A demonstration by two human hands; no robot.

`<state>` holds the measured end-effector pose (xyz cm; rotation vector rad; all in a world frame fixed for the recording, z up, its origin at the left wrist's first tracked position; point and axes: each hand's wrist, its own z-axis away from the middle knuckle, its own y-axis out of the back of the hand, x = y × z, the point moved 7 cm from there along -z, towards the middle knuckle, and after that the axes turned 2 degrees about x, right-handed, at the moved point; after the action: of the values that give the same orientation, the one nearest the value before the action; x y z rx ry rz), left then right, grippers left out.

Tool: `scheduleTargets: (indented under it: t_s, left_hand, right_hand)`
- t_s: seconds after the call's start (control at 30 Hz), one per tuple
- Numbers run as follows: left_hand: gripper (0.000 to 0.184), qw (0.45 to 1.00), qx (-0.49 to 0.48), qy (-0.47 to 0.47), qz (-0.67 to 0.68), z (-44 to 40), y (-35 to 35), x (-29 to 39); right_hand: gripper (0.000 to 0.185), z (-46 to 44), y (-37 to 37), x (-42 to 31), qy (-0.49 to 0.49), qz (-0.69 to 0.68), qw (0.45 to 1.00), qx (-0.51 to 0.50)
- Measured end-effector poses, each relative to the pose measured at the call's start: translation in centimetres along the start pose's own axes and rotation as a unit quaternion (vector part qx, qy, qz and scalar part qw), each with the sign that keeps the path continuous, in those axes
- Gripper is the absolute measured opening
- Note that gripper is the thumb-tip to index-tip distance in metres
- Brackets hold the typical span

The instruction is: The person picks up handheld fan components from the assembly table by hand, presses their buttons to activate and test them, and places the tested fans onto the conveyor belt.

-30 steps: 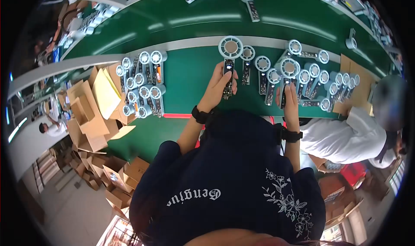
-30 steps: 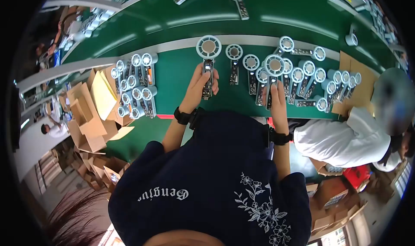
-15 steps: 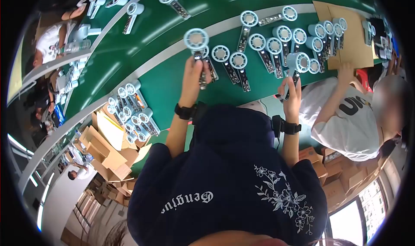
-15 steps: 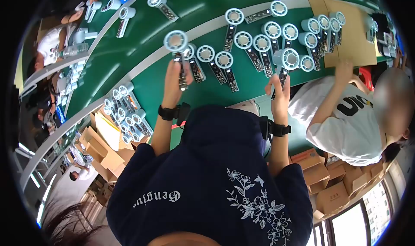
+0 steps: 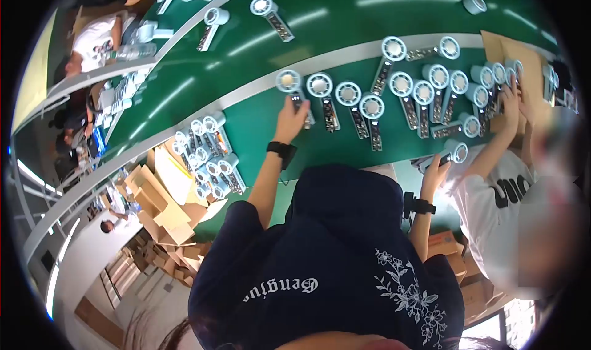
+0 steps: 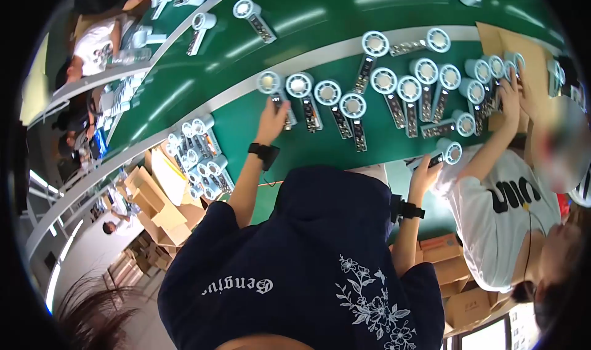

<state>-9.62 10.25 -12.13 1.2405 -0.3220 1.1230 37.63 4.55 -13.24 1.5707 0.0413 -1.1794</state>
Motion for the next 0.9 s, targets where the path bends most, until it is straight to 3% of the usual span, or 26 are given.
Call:
scheduleTargets:
  t_s: [0.07, 0.13, 0.2, 0.23, 0.3, 0.33, 0.37, 0.4, 0.43, 0.47, 0.5, 0.53, 0.57, 0.6, 0.63, 0.7, 0.73, 0.77, 0.8, 0.83, 0.9]
  left_hand:
    - [0.044, 0.991, -0.062, 0.011, -0.115, -0.2, -1.4, 0.6]
    - [0.042, 0.988, -0.096, 0.002, -0.125, -0.3, -1.1, 1.9]
    - [0.038, 0.971, -0.186, -0.027, -0.147, 0.0, -0.9, 2.7]
    - [0.038, 0.973, -0.179, -0.023, -0.145, -0.6, 0.2, 2.0]
    - [0.03, 0.979, -0.198, -0.001, -0.039, -2.3, 2.9, -0.8]
    - [0.027, 0.978, -0.209, 0.007, 0.017, -3.5, 4.2, -2.4]
    - [0.021, 0.991, -0.115, -0.053, -0.031, -6.1, 7.6, -3.7]
    - [0.016, 0.99, -0.02, -0.113, -0.077, -8.2, 11.0, -4.8]
    - [0.014, 0.985, 0.116, -0.114, -0.049, -9.0, 15.0, -3.6]
    - [0.019, 0.958, 0.225, -0.147, -0.104, -11.7, 18.4, -6.3]
    - [0.024, 0.914, 0.298, -0.182, -0.207, -12.7, 21.3, -5.5]
    - [0.039, 0.892, 0.344, -0.155, -0.249, -13.9, 23.5, -6.7]
    - [0.052, 0.825, 0.404, -0.14, -0.369, -14.7, 24.9, -7.3]
    - [0.056, 0.82, 0.426, -0.15, -0.351, -15.9, 26.5, -8.0]
    - [0.06, 0.813, 0.451, -0.159, -0.333, -16.9, 27.6, -8.0]
    - [0.06, 0.819, 0.437, -0.202, -0.312, -18.7, 28.0, -6.4]
    - [0.06, 0.821, 0.435, -0.212, -0.302, -19.7, 28.2, -6.7]
    - [0.059, 0.87, 0.365, -0.189, -0.271, -21.8, 28.1, -8.1]
    - [0.059, 0.911, 0.289, -0.166, -0.242, -23.4, 27.8, -8.9]
    - [0.059, 0.912, 0.287, -0.175, -0.236, -23.8, 28.3, -9.2]
    - [0.055, 0.941, 0.188, -0.049, -0.278, -25.3, 28.3, -11.2]
  right_hand:
    - [0.047, -1.5, -1.8, -0.2, -0.001, 0.04, 0.999, 0.015]
    - [0.049, -3.5, -3.1, -0.3, 0.007, 0.057, 0.998, 0.014]
    - [0.055, -4.6, -4.0, 1.5, -0.106, 0.035, 0.99, -0.089]
    - [0.055, -4.8, -3.5, 1.3, -0.1, 0.035, 0.99, -0.095]
    - [0.053, -3.6, -3.2, 1.2, -0.188, 0.108, 0.921, -0.323]
    - [0.053, -3.9, -2.2, 0.2, -0.184, 0.113, 0.923, -0.319]
    - [0.048, -2.8, -2.5, -1.7, -0.07, 0.241, 0.86, -0.445]
    - [0.044, -1.4, -2.6, -3.1, 0.043, 0.359, 0.754, -0.548]
    - [0.04, -0.1, -3.1, -9.1, 0.05, 0.303, 0.773, -0.555]
    - [0.037, 2.3, -5.0, -15.4, 0.055, 0.248, 0.791, -0.557]
    - [0.034, 4.7, -6.6, -22.2, 0.329, 0.111, 0.813, -0.467]
    - [0.037, 6.2, -9.3, -25.0, 0.136, 0.153, 0.825, -0.526]
    - [0.033, 8.5, -11.8, -30.1, 0.17, 0.087, 0.834, -0.518]
    - [0.028, 10.4, -14.8, -32.8, 0.228, -0.001, 0.85, -0.475]
    - [0.024, 12.3, -18.3, -34.3, 0.186, -0.117, 0.834, -0.507]
    - [0.039, 15.4, -24.6, -36.8, 0.187, -0.209, 0.859, -0.428]
    - [0.046, 16.5, -27.0, -38.3, 0.264, -0.181, 0.882, -0.345]
    - [0.052, 17.3, -28.9, -39.5, 0.338, -0.151, 0.893, -0.257]
    - [0.052, 18.0, -30.6, -40.0, 0.339, -0.149, 0.896, -0.245]
    - [0.053, 18.4, -32.7, -39.9, 0.316, -0.092, 0.912, -0.245]
    - [0.054, 18.0, -34.9, -39.6, 0.293, -0.035, 0.925, -0.238]
